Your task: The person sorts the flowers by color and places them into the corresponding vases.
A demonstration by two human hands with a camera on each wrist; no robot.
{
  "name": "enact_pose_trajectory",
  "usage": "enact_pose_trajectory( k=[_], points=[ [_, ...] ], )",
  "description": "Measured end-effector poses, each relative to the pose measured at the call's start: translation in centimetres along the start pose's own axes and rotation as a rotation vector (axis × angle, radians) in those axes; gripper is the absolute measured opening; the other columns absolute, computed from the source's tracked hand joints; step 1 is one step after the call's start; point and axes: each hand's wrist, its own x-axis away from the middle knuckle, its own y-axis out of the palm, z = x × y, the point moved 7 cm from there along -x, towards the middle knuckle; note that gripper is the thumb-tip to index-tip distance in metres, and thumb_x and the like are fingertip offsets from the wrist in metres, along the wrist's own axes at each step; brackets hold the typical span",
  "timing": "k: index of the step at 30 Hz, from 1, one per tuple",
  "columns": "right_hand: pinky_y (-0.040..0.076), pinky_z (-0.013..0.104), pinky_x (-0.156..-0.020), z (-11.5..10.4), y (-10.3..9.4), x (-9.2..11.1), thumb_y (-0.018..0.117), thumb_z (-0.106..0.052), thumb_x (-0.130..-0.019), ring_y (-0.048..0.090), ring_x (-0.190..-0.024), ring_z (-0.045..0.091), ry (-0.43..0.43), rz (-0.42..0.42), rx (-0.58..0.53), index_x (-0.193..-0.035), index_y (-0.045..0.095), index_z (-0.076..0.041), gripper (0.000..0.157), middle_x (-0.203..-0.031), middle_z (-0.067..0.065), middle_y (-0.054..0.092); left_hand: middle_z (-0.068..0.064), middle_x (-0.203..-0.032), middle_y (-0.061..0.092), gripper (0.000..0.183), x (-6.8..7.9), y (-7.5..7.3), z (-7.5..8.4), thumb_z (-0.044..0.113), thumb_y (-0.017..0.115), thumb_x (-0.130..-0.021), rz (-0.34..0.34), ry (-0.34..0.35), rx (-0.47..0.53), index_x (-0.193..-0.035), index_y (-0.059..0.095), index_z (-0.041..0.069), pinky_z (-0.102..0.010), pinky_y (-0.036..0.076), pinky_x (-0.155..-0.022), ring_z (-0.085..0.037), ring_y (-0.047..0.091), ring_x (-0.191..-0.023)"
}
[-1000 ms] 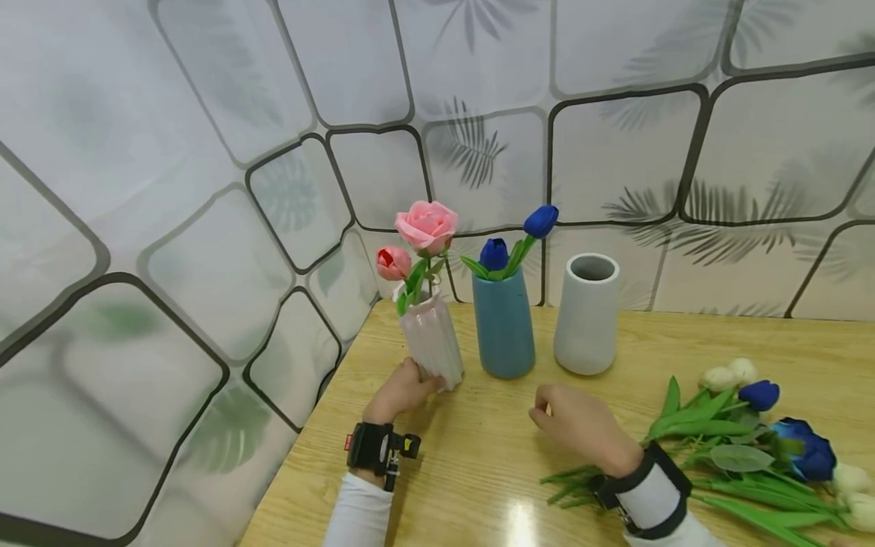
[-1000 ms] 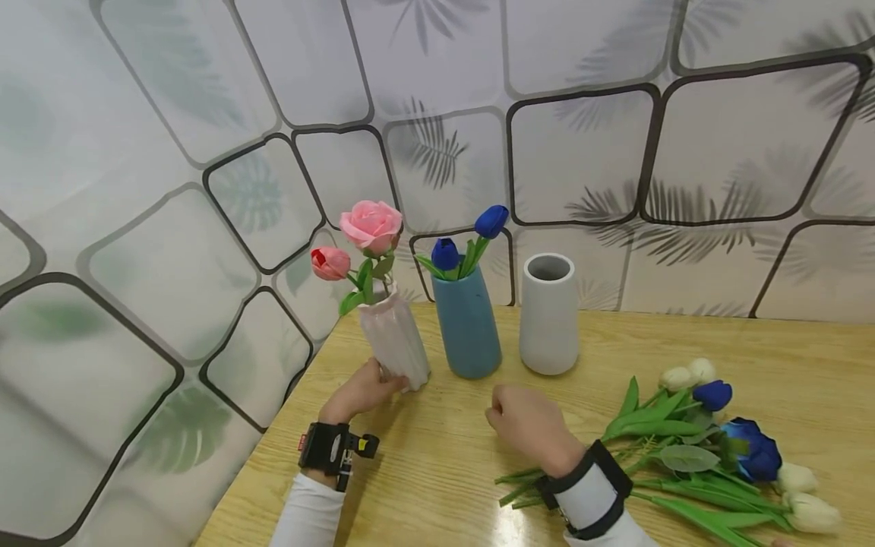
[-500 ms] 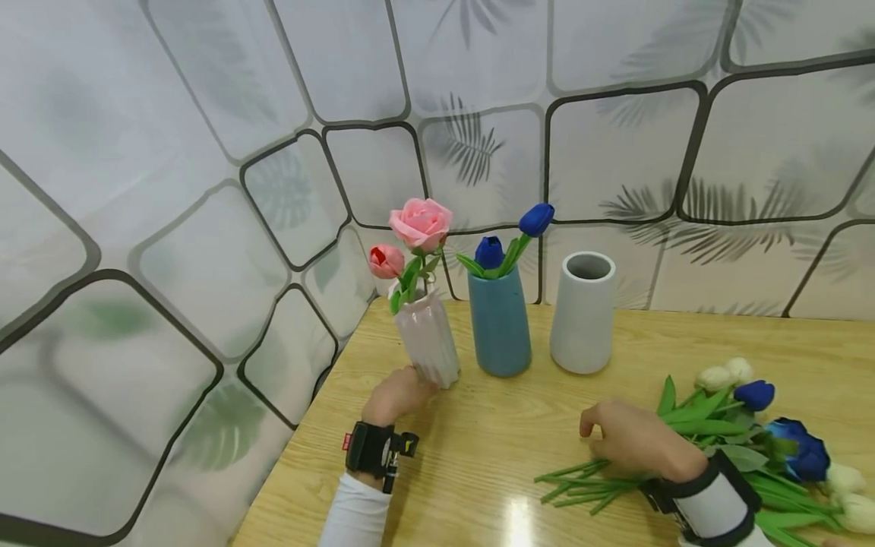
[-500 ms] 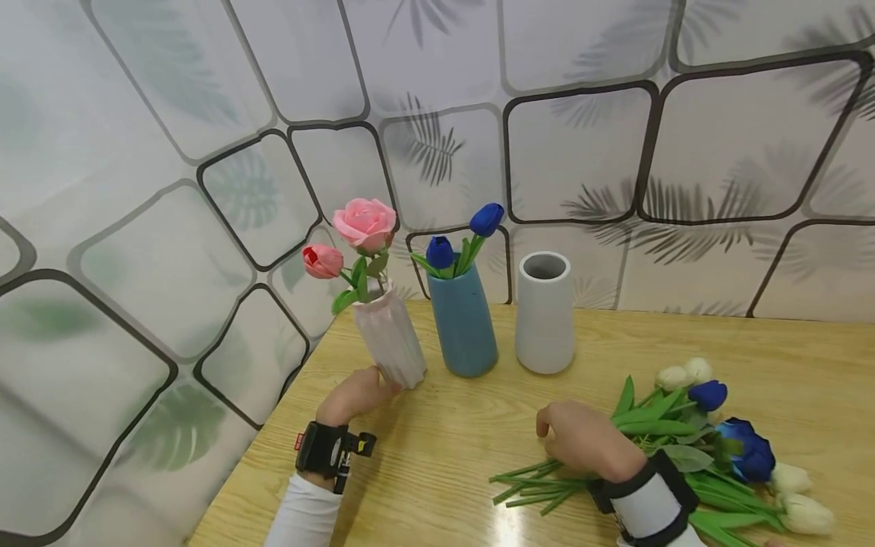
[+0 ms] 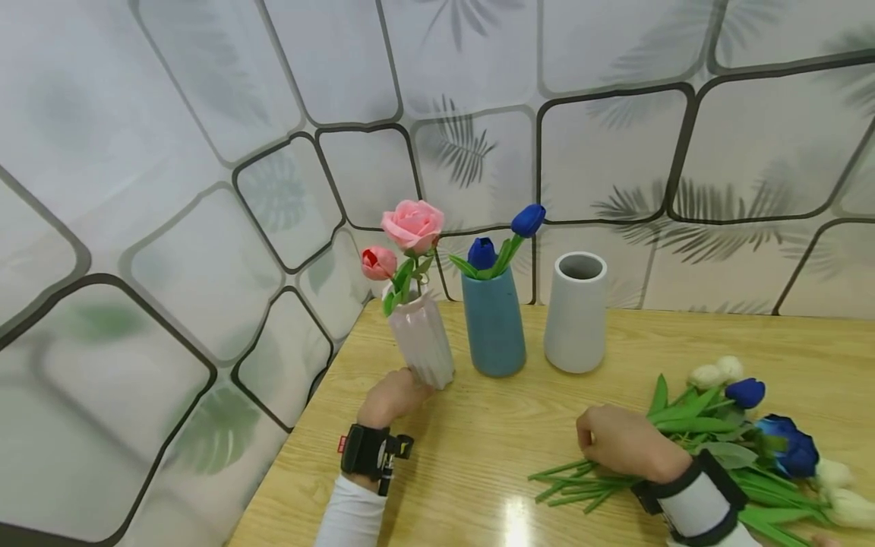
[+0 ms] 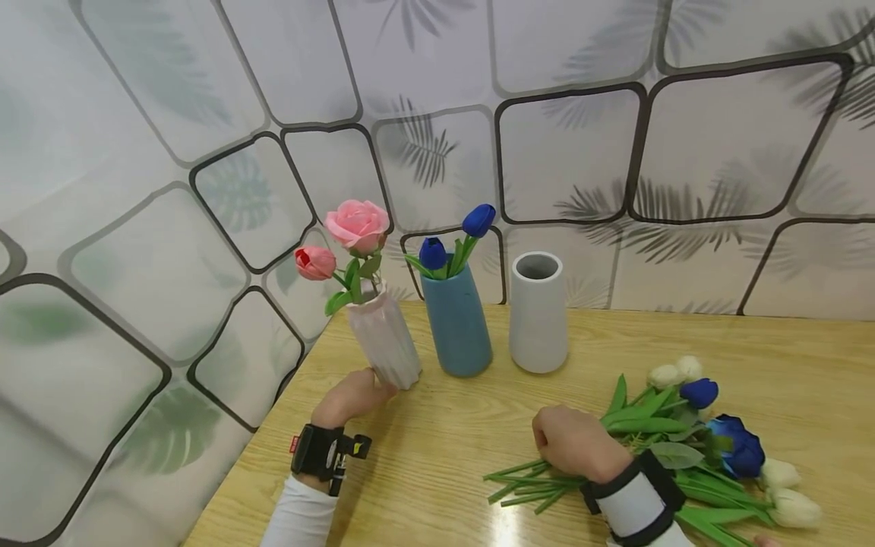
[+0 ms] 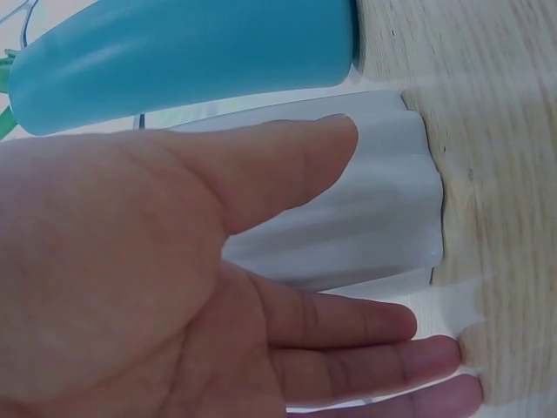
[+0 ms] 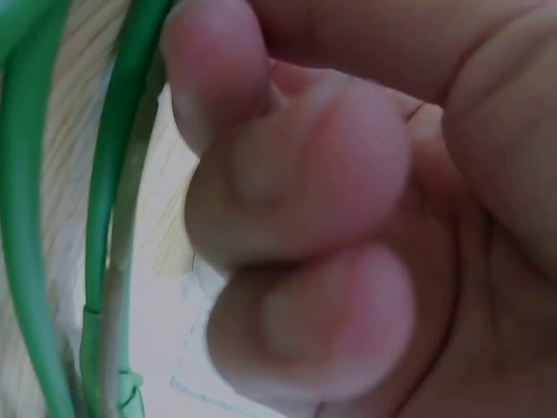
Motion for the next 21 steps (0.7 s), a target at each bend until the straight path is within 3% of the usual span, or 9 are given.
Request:
enact_pose_trajectory(
  k=[5, 9, 13, 21],
  points=[
    [0.046, 0.036, -0.061, 0.20, 0.01, 0.06, 0.072, -0.001, -0.084, 0.053, -0.067, 0.015, -0.009, -0.011, -0.025, -0.076, 0.066, -0.016, 0.018, -0.078, -0.004, 0.061, -0.001, -0.066, 0.050, 0.032, 0.16, 0.04, 0.19, 0.037, 0.059, -0.099, -0.014, 0.013, -0.005, -0.086, 0.062, 0.009, -0.031, 0.034, -0.052, -0.017, 0.046, -0.057],
    [0.045, 0.032, -0.059, -0.14, -0.02, 0.05, 0.072, 0.000, -0.083, 0.051, -0.065, 0.011, -0.083, 0.027, 0.003, -0.075, 0.065, -0.019, 0.021, -0.076, -0.007, 0.060, -0.001, -0.065, 0.048, 0.031, 0.19, -0.01, 0.28, 0.037, 0.057, -0.100, -0.014, 0.013, -0.009, -0.088, 0.063, 0.009, -0.031, 0.034, -0.052, -0.017, 0.045, -0.057],
    [0.039, 0.027, -0.054, -0.61, 0.11, -0.02, 0.067, 0.000, -0.089, 0.046, -0.059, 0.008, -0.133, 0.073, 0.024, -0.073, 0.060, -0.018, 0.025, -0.067, -0.008, 0.053, -0.001, -0.066, 0.049, 0.032, 0.09, -0.06, 0.30, 0.038, 0.057, -0.101, -0.006, 0.010, -0.008, -0.091, 0.064, 0.009, -0.031, 0.034, -0.052, -0.017, 0.046, -0.057],
    [0.041, 0.030, -0.053, -0.25, 0.54, -0.32, 0.069, -0.009, -0.092, 0.049, -0.055, 0.012, -0.024, 0.060, -0.004, -0.092, 0.065, -0.013, 0.006, -0.066, -0.005, 0.055, -0.003, -0.071, 0.057, 0.032, 0.09, 0.03, 0.41, 0.038, 0.056, -0.101, 0.001, 0.034, -0.023, -0.099, 0.066, 0.008, -0.032, 0.036, -0.053, -0.018, 0.050, -0.060]
  ],
)
